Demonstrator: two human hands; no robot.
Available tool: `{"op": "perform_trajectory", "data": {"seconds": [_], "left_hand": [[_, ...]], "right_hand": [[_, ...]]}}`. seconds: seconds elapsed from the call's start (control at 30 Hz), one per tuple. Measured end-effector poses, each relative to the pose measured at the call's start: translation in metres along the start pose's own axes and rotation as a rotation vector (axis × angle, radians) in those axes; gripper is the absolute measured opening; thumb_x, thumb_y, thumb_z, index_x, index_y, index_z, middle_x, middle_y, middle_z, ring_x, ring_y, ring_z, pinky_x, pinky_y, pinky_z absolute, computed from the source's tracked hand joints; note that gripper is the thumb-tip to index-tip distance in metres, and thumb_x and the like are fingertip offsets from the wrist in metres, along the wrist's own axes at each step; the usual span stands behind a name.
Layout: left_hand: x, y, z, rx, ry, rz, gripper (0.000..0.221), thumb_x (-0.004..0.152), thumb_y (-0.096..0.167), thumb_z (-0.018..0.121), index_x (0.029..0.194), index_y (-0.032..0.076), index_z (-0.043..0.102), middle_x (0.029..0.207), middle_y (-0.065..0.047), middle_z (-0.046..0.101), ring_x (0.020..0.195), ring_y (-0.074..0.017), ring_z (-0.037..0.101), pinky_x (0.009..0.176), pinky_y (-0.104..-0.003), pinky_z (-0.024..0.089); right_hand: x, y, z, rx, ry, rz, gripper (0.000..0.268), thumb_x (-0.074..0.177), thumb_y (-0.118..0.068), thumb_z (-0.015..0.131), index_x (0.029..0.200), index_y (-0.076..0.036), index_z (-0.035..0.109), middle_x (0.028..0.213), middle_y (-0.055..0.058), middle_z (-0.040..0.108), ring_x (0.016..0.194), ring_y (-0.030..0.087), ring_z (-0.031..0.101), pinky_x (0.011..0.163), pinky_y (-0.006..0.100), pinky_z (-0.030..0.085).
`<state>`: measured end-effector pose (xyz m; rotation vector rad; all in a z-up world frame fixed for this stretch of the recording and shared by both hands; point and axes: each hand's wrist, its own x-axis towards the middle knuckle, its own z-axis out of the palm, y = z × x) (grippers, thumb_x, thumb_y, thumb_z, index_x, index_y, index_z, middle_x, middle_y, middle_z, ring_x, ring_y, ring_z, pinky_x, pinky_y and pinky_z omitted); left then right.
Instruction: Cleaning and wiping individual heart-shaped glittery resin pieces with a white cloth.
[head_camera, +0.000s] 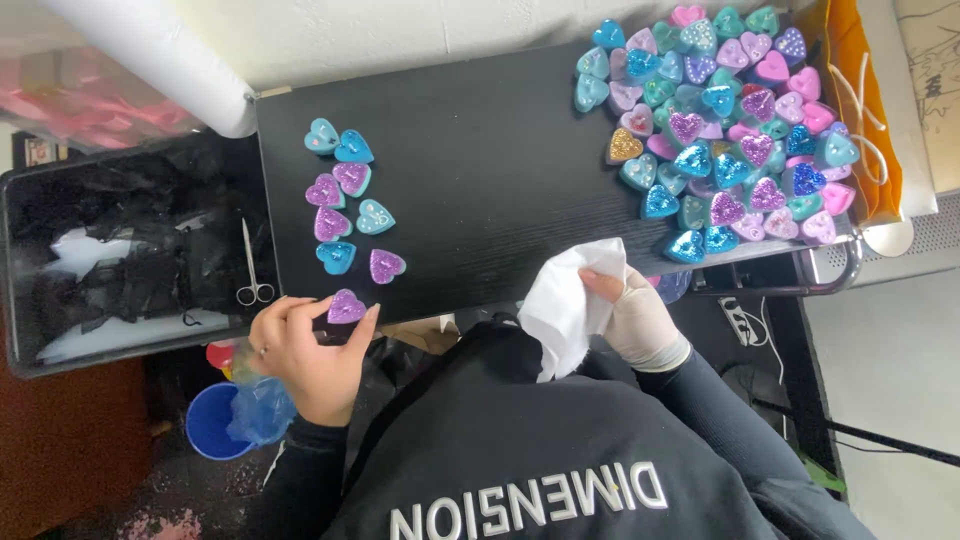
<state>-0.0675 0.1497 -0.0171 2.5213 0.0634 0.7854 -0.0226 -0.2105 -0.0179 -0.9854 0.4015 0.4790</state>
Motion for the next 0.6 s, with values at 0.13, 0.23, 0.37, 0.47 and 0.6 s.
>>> {"op": "perform_trajectory", "data": {"seconds": [0.13, 0.23, 0.37, 0.47, 0.6], "left_hand": [[-0.002, -0.005, 0.002, 0.076, -0.077, -0.125, 0.053, 0.073, 0.040, 0.096, 0.104, 0.009, 0.067, 0.119, -0.010, 0.057, 0.124, -0.0352, 0.046, 0.104, -0.051, 0.036], [0.007, -0.013, 0.005, 0.108, -0.126, -0.133, 0.060, 0.072, 0.049, 0.095, 0.106, 0.009, 0.065, 0.121, -0.010, 0.057, 0.126, -0.0359, 0.043, 0.105, -0.052, 0.035], [0.017, -0.006, 0.004, 0.183, -0.117, -0.077, 0.084, 0.065, 0.063, 0.090, 0.116, 0.004, 0.059, 0.124, -0.012, 0.054, 0.127, -0.0377, 0.042, 0.100, -0.055, 0.033], [0.024, 0.012, 0.004, 0.155, -0.059, -0.023, 0.088, 0.066, 0.065, 0.087, 0.121, 0.004, 0.056, 0.127, -0.013, 0.050, 0.128, -0.0364, 0.042, 0.100, -0.056, 0.030], [0.043, 0.068, 0.019, 0.011, -0.108, 0.118, 0.069, 0.079, 0.058, 0.085, 0.120, 0.009, 0.059, 0.128, -0.008, 0.051, 0.132, -0.0335, 0.044, 0.105, -0.053, 0.028]], "right_hand": [[0.004, 0.005, -0.001, -0.149, 0.023, -0.027, 0.032, 0.099, -0.019, 0.060, 0.126, -0.002, 0.062, 0.112, 0.011, 0.072, 0.101, 0.024, 0.071, 0.090, 0.041, 0.057], [0.003, 0.005, 0.004, -0.315, 0.073, -0.058, 0.031, 0.100, -0.021, 0.059, 0.125, -0.004, 0.065, 0.110, 0.009, 0.073, 0.097, 0.021, 0.071, 0.086, 0.036, 0.057], [-0.008, 0.008, 0.003, -0.372, 0.077, -0.131, 0.030, 0.101, -0.022, 0.060, 0.124, -0.004, 0.067, 0.108, 0.007, 0.075, 0.096, 0.016, 0.072, 0.085, 0.030, 0.057], [-0.016, 0.012, -0.010, -0.378, 0.126, -0.170, 0.028, 0.101, -0.021, 0.062, 0.120, -0.002, 0.069, 0.103, 0.006, 0.075, 0.091, 0.015, 0.072, 0.082, 0.031, 0.057], [-0.031, 0.011, -0.027, -0.473, 0.213, -0.226, 0.026, 0.097, -0.022, 0.064, 0.116, -0.004, 0.068, 0.099, 0.006, 0.076, 0.088, 0.014, 0.072, 0.080, 0.030, 0.059]]}}
